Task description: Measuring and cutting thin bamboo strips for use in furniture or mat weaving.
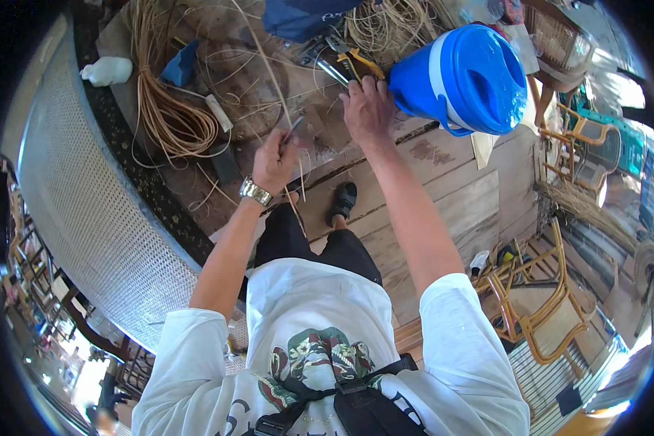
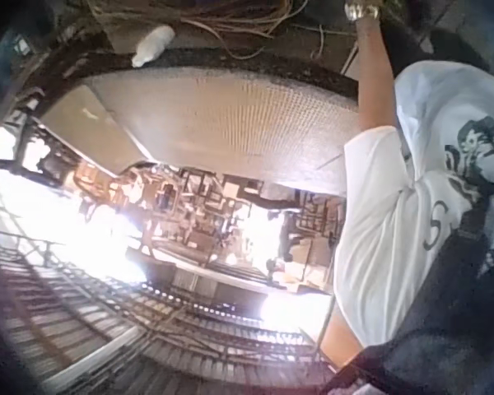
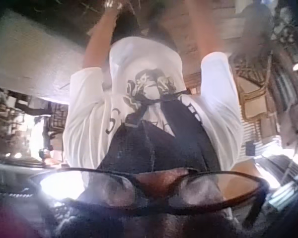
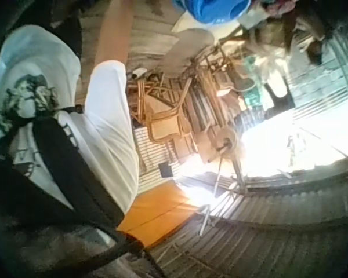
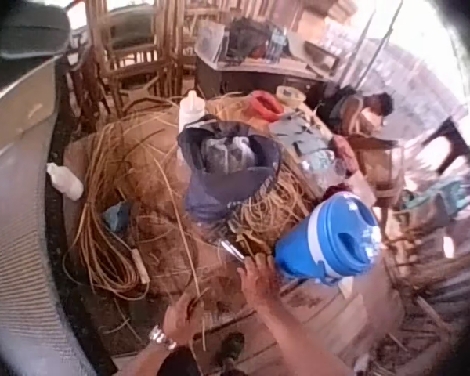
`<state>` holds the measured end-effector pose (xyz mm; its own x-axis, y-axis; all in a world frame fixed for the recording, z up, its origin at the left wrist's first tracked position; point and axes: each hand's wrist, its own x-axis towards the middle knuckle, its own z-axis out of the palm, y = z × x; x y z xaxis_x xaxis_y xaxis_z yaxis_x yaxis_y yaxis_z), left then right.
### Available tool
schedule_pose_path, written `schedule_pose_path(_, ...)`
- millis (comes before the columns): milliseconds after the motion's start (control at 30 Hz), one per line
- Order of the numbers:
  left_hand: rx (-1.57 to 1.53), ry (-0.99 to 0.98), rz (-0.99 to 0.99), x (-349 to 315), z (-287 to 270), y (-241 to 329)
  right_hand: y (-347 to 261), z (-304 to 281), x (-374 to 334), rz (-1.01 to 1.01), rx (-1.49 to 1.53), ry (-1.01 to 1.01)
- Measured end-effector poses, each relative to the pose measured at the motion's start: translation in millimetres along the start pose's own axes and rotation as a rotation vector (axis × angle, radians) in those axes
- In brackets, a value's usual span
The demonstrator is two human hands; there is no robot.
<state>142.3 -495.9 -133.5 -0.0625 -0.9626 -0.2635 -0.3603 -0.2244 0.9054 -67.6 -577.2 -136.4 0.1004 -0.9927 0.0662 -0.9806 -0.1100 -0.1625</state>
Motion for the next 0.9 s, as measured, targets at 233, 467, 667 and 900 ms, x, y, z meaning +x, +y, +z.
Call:
schedule_pose_path(233, 0.078, 0.319, 0.027, 17.5, 4.1, -27.5, 4.8, 16.4, 19.3, 0.024, 0.014, -0.03)
schedule_pose_path(467, 0.204, 0.128, -0.227, 37.7, -1.9, -17.9, 31.7, -38.5, -50.1, -0.095, 0.572, -0.089)
schedule_pose_path(667, 0.183, 0.076, -0.294, 45.3, -1.0, -26.1, 31.8, -53.8, -97.8, -0.005, 0.641, -0.293)
schedule_pose_path(900, 0.165, 0.057, -0.308, 48.3, -2.6, -27.9, 39.2, -52.9, -97.7, -0.092, 0.656, -0.417)
